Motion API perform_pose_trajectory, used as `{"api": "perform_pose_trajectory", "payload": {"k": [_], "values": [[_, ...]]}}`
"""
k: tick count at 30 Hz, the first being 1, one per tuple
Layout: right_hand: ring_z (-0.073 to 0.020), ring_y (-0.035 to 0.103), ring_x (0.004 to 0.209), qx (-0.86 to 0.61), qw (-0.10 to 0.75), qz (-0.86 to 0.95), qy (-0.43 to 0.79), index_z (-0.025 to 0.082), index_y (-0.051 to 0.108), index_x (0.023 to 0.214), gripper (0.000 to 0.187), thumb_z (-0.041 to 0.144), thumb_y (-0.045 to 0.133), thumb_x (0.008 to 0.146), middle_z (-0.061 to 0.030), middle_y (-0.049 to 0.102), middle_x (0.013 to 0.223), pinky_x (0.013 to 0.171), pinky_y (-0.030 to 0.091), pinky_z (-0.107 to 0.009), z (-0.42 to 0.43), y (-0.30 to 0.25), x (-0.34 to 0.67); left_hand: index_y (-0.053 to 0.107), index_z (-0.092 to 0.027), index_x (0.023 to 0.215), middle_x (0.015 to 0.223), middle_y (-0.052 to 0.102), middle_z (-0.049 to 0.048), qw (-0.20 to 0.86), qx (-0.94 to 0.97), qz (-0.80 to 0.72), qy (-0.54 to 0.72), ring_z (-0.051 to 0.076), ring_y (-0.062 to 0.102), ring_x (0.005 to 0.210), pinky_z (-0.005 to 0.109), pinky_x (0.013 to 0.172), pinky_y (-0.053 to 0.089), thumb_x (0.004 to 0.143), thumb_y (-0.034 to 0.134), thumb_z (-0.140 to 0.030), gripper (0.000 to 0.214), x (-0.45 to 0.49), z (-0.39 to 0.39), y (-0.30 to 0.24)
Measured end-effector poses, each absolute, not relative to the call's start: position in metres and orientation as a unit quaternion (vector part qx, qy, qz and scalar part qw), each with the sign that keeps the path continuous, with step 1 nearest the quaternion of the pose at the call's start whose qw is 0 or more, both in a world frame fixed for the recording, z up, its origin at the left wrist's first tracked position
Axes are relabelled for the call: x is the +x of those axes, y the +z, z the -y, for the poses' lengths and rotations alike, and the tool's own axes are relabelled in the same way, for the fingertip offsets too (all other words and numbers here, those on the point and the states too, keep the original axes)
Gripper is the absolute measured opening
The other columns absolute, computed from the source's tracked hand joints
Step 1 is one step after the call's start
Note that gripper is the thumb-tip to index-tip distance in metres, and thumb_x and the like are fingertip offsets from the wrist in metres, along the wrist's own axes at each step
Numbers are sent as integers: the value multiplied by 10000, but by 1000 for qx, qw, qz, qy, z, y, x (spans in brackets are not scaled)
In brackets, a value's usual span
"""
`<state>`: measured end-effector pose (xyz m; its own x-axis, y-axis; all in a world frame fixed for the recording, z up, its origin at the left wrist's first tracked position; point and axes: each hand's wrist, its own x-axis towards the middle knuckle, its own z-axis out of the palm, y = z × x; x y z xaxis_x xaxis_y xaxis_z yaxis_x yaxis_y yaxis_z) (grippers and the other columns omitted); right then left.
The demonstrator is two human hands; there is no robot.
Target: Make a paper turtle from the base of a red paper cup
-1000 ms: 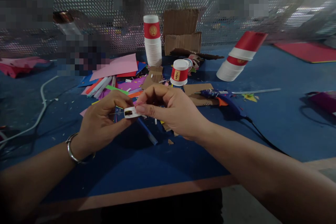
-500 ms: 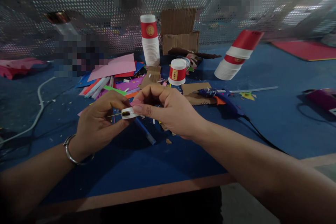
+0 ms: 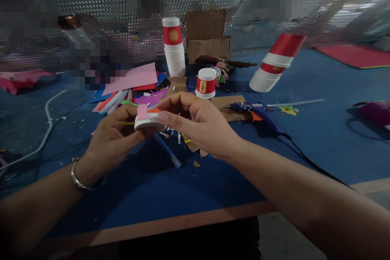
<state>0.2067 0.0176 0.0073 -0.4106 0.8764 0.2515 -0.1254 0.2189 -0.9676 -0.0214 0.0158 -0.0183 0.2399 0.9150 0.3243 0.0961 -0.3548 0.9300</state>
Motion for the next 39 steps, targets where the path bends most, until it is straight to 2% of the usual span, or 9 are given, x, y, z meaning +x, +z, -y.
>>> {"api": "perform_pose_trajectory", "payload": {"k": [4, 9, 13, 17, 23, 26, 31, 35, 39], "values": [[-205, 730, 1068, -290, 429, 672, 529, 195, 734, 1162, 430, 457, 930, 883, -61, 784, 1157, 988, 576, -354, -20, 3, 209, 644, -237, 862, 842, 648, -10, 515, 587, -366, 506, 166, 597, 782, 315, 717, 503, 737, 1026, -388, 429, -19, -17, -19], [-219, 730, 1048, -288, 428, 725, 456, 197, 753, 1092, 323, 391, 921, 896, -51, 796, 1118, 1003, 560, -376, -21, 2, 210, 654, -228, 848, 838, 660, -12, 562, 565, -360, 485, 146, 605, 766, 282, 696, 514, 704, 1050, -349, 438, -17, -17, -19], [-215, 702, 956, -309, 417, 760, 392, 194, 759, 1045, 297, 423, 897, 916, -53, 791, 1050, 930, 556, -376, -20, 5, 213, 724, -238, 909, 897, 720, 9, 576, 567, -372, 457, 158, 661, 772, 285, 682, 555, 722, 1036, -340, 377, -22, -18, -14], [-214, 695, 940, -307, 407, 771, 382, 186, 769, 1048, 331, 454, 901, 907, -60, 785, 1039, 897, 553, -368, -22, 6, 214, 763, -237, 882, 888, 749, 18, 570, 587, -371, 440, 176, 697, 787, 310, 715, 588, 724, 1034, -345, 332, -27, -22, -10], [-216, 694, 943, -357, 422, 762, 338, 197, 784, 1064, 280, 461, 809, 976, -70, 802, 1068, 824, 531, -353, -33, 2, 217, 766, -220, 878, 936, 754, 24, 540, 537, -398, 512, 195, 703, 888, 354, 850, 609, 686, 1025, -280, 328, -29, -30, -10], [-213, 697, 910, -401, 380, 777, 303, 185, 779, 1078, 197, 359, 753, 988, -81, 805, 1066, 782, 515, -350, -44, -6, 219, 723, -208, 869, 979, 746, 28, 516, 515, -400, 555, 213, 706, 969, 388, 949, 594, 691, 978, -231, 312, -31, -34, -10], [-270, 704, 1003, -421, 252, 845, 211, 166, 768, 1055, 121, 179, 695, 958, -124, 798, 1062, 889, 521, -413, -60, -21, 206, 681, -203, 874, 951, 695, 6, 490, 510, -393, 587, 187, 683, 969, 370, 983, 562, 699, 955, -201, 325, -30, -36, -10], [-309, 687, 1115, -388, 195, 890, 138, 156, 751, 1080, 111, 190, 689, 995, -168, 777, 1150, 984, 515, -452, -69, -27, 193, 680, -223, 881, 931, 710, -14, 492, 503, -381, 600, 169, 677, 918, 356, 940, 567, 676, 994, -235, 376, -26, -35, -12], [-259, 676, 1003, -372, 182, 903, 115, 182, 744, 1046, 121, 292, 692, 1041, -127, 771, 1074, 954, 518, -414, -77, -31, 185, 685, -235, 872, 913, 727, -10, 486, 505, -379, 605, 180, 690, 915, 360, 912, 575, 661, 992, -247, 373, -21, -34, -16]]}}
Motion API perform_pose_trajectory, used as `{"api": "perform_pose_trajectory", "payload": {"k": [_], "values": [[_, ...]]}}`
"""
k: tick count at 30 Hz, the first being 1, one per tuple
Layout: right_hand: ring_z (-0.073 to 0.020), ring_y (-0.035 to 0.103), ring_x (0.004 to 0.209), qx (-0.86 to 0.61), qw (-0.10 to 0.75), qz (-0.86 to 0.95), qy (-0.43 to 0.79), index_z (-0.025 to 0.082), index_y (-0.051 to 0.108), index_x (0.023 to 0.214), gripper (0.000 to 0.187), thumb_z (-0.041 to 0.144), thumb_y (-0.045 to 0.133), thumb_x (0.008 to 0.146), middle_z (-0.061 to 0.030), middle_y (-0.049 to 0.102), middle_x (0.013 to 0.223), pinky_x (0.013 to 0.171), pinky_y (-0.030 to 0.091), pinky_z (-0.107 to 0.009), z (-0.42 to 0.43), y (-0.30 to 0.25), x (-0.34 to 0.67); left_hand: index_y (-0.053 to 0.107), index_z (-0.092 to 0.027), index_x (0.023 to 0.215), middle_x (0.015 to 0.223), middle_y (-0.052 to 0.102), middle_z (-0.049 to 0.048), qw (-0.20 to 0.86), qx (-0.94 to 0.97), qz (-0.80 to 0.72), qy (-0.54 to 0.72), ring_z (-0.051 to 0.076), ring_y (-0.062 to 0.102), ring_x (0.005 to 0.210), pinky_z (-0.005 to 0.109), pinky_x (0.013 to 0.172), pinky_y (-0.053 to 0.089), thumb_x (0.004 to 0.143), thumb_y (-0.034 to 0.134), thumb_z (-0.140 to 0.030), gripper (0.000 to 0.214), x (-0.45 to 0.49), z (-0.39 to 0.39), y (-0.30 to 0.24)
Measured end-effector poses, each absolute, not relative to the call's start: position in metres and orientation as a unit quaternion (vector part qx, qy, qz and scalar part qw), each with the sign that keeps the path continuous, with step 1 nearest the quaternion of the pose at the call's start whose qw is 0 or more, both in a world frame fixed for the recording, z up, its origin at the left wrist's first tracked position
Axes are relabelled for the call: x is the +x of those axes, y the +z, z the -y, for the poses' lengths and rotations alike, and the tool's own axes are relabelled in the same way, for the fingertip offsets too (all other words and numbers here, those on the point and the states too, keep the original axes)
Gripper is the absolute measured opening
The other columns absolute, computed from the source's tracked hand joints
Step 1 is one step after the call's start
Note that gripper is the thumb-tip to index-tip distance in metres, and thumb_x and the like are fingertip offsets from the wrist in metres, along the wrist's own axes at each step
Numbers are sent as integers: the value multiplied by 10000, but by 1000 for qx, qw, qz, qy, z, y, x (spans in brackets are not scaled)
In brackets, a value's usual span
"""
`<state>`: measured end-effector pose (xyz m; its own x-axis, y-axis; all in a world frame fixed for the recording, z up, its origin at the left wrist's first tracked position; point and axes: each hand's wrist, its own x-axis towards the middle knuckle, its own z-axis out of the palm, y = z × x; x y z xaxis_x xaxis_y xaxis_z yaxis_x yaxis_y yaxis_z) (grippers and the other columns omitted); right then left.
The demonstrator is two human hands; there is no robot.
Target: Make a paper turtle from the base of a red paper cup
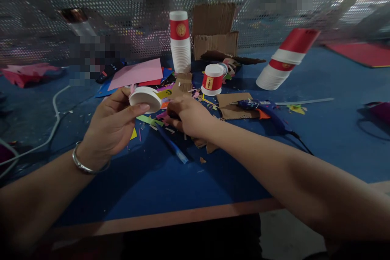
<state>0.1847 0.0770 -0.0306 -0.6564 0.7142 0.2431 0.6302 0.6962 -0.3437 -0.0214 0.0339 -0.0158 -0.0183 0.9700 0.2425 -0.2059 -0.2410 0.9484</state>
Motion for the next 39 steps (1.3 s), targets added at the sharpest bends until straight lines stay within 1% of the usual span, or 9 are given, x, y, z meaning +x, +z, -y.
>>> {"api": "perform_pose_trajectory", "payload": {"k": [3, 7, 12, 17, 23, 26, 31, 35, 39], "values": [[-261, 667, 974, -371, 169, 908, 92, 184, 757, 1054, 157, 315, 672, 1048, -125, 770, 1034, 929, 512, -419, -81, -33, 180, 661, -230, 864, 913, 725, -1, 479, 514, -380, 602, 186, 691, 912, 360, 894, 570, 678, 977, -272, 369, -21, -34, -18], [-299, 668, 1084, -385, 149, 909, 61, 171, 787, 1105, 243, 328, 605, 1078, -165, 770, 1145, 895, 490, -424, -79, -36, 175, 669, -215, 877, 896, 715, -7, 479, 526, -370, 597, 168, 672, 884, 327, 855, 546, 687, 990, -277, 378, -24, -34, -18], [-260, 670, 1063, -399, 131, 907, 40, 180, 796, 1122, 246, 257, 566, 1082, -144, 770, 1166, 832, 462, -367, -73, -32, 179, 685, -204, 841, 867, 718, -11, 492, 508, -371, 602, 152, 665, 861, 295, 812, 540, 635, 1008, -237, 384, -25, -34, -16], [-278, 676, 1127, -403, 136, 904, 36, 171, 782, 1180, 291, 292, 526, 1112, -159, 766, 1205, 875, 499, -378, -76, -27, 192, 703, -199, 850, 870, 739, -16, 489, 489, -377, 616, 144, 695, 875, 280, 855, 550, 637, 984, -206, 353, -26, -36, -15], [-306, 657, 1226, -382, 116, 916, 38, 207, 809, 1183, 245, 276, 595, 1085, -144, 771, 1264, 899, 515, -404, -79, -29, 189, 693, -197, 845, 849, 715, -22, 487, 492, -386, 610, 132, 681, 848, 273, 840, 535, 637, 969, -200, 345, -27, -37, -15], [-299, 658, 1213, -378, 103, 920, 32, 202, 824, 1162, 247, 262, 595, 1090, -145, 772, 1269, 901, 510, -401, -80, -29, 185, 691, -196, 831, 852, 709, -22, 487, 492, -383, 612, 127, 664, 848, 265, 831, 529, 622, 973, -196, 351, -26, -37, -15], [-273, 659, 1116, -372, 90, 924, 10, 155, 830, 1099, 298, 179, 533, 1100, -161, 769, 1165, 899, 488, -402, -80, -30, 180, 669, -198, 818, 856, 705, -23, 491, 490, -379, 612, 131, 655, 856, 260, 822, 530, 604, 980, -178, 378, -26, -38, -16], [-263, 647, 1111, -372, 104, 923, -6, 175, 814, 1093, 319, 183, 496, 1113, -151, 767, 1181, 918, 474, -395, -80, -31, 179, 673, -199, 816, 840, 696, -29, 494, 486, -379, 613, 124, 645, 830, 250, 791, 523, 587, 984, -161, 389, -26, -38, -16], [-268, 663, 1113, -384, 120, 915, 3, 183, 785, 1148, 274, 213, 517, 1107, -145, 780, 1193, 839, 472, -360, -78, -27, 186, 688, -199, 822, 834, 713, -36, 501, 478, -375, 616, 117, 658, 833, 240, 809, 522, 573, 988, -127, 396, -27, -40, -17]]}}
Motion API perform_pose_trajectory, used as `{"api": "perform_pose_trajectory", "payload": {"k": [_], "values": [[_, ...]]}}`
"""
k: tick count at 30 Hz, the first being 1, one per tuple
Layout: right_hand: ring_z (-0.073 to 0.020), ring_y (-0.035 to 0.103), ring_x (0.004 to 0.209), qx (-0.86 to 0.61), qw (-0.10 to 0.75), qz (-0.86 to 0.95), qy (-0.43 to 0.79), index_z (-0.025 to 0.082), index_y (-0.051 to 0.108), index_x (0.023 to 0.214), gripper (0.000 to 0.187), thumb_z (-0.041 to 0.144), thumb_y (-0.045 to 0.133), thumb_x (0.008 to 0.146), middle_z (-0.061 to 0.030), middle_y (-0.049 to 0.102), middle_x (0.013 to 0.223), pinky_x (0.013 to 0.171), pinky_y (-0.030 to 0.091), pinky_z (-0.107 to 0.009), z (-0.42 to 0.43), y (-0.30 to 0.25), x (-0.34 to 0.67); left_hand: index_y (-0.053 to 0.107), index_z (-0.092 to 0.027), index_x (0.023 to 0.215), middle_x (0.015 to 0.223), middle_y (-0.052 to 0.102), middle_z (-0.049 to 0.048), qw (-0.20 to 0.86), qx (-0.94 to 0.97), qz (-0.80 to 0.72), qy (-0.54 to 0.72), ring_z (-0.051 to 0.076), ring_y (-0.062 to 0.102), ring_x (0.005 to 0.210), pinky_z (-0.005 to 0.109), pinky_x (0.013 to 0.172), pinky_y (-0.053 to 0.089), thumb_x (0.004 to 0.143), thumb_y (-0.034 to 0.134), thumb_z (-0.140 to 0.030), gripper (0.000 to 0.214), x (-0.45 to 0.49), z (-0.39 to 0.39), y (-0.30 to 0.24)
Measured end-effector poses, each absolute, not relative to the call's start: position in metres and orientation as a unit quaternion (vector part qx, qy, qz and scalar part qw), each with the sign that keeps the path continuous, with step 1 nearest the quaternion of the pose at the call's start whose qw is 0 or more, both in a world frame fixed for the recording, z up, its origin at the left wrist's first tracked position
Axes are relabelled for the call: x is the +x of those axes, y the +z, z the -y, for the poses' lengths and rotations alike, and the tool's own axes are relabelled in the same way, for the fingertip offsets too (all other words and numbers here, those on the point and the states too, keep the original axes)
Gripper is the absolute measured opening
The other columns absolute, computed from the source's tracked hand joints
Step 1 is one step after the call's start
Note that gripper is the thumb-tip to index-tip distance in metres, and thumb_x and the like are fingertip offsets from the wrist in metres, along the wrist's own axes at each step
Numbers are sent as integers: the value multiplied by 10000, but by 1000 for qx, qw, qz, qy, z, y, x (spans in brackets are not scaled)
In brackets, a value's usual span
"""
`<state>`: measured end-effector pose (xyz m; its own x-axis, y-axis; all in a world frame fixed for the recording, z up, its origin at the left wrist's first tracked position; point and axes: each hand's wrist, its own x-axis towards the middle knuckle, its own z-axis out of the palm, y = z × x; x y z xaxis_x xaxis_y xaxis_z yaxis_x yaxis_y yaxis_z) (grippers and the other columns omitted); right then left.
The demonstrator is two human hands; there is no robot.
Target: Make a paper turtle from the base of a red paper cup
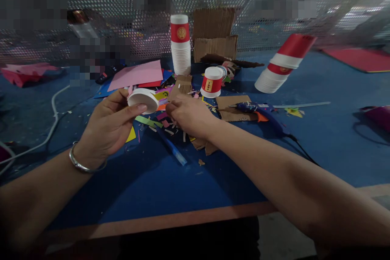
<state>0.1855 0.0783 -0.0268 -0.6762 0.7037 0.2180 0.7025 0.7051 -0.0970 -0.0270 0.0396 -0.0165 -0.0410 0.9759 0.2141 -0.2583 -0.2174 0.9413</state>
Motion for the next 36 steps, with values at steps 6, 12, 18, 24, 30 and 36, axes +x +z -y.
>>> {"api": "perform_pose_trajectory", "payload": {"k": [6, 12, 18, 24, 30, 36], "values": [[-249, 753, 993, -408, 185, 888, 102, 173, 776, 1165, 225, 228, 601, 1034, -108, 825, 1089, 839, 519, -355, -74, -17, 206, 684, -200, 820, 823, 723, -41, 498, 476, -374, 620, 110, 667, 820, 234, 806, 528, 589, 997, -128, 395, -29, -41, -19], [-183, 711, 800, -393, 338, 779, 353, 187, 790, 929, 158, 334, 733, 924, -55, 804, 904, 762, 562, -343, -74, -15, 216, 691, -202, 841, 817, 729, -34, 503, 499, -370, 601, 111, 678, 812, 223, 772, 542, 622, 1013, -138, 394, -30, -39, -19], [-168, 690, 752, -397, 385, 691, 465, 192, 788, 861, 349, 514, 911, 806, -46, 776, 830, 723, 594, -346, -71, -13, 214, 690, -215, 836, 837, 728, -29, 489, 505, -378, 602, 133, 685, 831, 248, 780, 568, 621, 1017, -162, 395, -31, -38, -19], [-147, 692, 776, -391, 422, 690, 440, 191, 780, 891, 342, 414, 991, 740, -23, 776, 831, 762, 589, -335, -71, -13, 213, 710, -220, 854, 862, 750, -14, 489, 527, -370, 589, 157, 715, 860, 284, 824, 606, 639, 1025, -184, 383, -31, -37, -19], [-137, 716, 804, -351, 516, 616, 480, 196, 810, 1006, 269, 320, 950, 813, -18, 781, 897, 737, 611, -293, -64, 2, 212, 711, -229, 860, 904, 769, 9, 454, 591, -381, 548, 177, 721, 839, 315, 797, 602, 696, 1039, -315, 376, -32, -34, -19], [-102, 662, 743, -279, 486, 619, 551, 175, 794, 879, 286, 309, 1015, 756, 10, 732, 815, 702, 553, -241, -48, 16, 207, 723, -235, 861, 850, 752, 9, 411, 652, -397, 498, 196, 706, 780, 343, 760, 580, 741, 997, -343, 318, -30, -27, -16]]}}
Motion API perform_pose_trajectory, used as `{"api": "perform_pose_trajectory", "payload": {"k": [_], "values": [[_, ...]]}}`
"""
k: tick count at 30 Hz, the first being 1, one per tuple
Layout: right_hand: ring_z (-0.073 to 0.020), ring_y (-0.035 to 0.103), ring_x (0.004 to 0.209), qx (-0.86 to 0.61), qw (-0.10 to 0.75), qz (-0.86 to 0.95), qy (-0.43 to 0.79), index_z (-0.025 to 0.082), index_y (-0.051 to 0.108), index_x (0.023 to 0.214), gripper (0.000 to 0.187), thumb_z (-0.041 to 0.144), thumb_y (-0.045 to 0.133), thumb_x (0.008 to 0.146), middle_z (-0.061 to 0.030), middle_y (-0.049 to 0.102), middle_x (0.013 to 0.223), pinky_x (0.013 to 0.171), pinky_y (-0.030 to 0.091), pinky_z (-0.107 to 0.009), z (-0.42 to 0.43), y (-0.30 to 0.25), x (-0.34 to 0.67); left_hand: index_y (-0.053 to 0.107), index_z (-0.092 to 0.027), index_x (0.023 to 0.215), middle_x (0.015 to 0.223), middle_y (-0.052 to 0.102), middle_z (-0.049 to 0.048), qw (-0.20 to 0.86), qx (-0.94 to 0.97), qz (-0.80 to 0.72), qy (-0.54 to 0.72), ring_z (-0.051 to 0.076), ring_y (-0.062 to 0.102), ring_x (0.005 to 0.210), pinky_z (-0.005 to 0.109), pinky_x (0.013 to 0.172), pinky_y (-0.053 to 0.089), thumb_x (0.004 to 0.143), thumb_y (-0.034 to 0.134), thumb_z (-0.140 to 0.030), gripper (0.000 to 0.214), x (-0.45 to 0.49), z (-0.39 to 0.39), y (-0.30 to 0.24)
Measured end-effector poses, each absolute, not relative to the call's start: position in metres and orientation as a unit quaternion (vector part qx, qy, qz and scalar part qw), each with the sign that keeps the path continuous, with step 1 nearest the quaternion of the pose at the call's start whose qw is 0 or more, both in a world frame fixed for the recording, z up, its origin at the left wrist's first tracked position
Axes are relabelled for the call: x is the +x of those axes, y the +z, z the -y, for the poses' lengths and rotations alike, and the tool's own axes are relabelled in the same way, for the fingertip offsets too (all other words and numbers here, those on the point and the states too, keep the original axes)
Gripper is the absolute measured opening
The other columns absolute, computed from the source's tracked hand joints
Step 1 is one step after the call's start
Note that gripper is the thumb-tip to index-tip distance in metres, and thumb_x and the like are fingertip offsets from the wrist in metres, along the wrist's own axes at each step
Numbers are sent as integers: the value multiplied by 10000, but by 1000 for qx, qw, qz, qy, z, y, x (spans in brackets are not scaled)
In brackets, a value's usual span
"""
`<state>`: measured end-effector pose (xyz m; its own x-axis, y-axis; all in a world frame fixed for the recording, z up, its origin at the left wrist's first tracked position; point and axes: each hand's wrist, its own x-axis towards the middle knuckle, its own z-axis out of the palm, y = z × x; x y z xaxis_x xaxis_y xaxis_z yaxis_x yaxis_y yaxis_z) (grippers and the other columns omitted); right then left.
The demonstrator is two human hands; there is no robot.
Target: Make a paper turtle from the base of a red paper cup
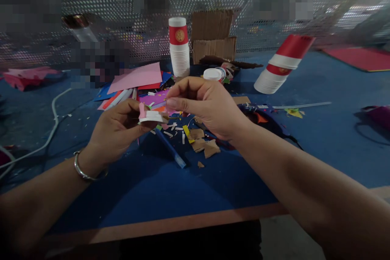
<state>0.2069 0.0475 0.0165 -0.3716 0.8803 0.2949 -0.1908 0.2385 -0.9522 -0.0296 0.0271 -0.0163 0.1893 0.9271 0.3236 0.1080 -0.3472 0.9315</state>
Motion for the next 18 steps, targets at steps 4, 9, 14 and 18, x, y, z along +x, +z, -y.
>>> {"api": "perform_pose_trajectory", "payload": {"k": [4, 9, 14, 18], "values": [[-130, 671, 754, -293, 460, 656, 522, 188, 762, 878, 360, 428, 1010, 775, 3, 724, 833, 724, 577, -285, -38, 20, 203, 737, -231, 853, 818, 717, -2, 390, 670, -402, 488, 166, 649, 728, 315, 716, 542, 754, 942, -271, 232, -28, -24, -16], [-142, 655, 755, -303, 446, 679, 499, 193, 755, 890, 404, 502, 993, 787, -10, 729, 830, 695, 543, -292, -37, 16, 203, 730, -225, 853, 815, 719, 7, 379, 679, -404, 482, 174, 653, 744, 318, 725, 562, 761, 941, -278, 237, -27, -24, -16], [-125, 603, 724, -305, 442, 687, 489, 185, 751, 884, 384, 475, 989, 802, -9, 717, 816, 650, 483, -283, -38, 16, 204, 718, -226, 856, 813, 707, -2, 399, 670, -404, 479, 161, 654, 722, 306, 710, 577, 766, 943, -274, 246, -26, -24, -17], [-133, 610, 741, -315, 437, 692, 481, 188, 745, 887, 388, 487, 979, 808, -17, 723, 842, 663, 495, -290, -37, 18, 203, 710, -229, 856, 814, 715, 0, 410, 663, -405, 477, 165, 658, 719, 309, 705, 583, 766, 951, -289, 263, -26, -24, -18]]}}
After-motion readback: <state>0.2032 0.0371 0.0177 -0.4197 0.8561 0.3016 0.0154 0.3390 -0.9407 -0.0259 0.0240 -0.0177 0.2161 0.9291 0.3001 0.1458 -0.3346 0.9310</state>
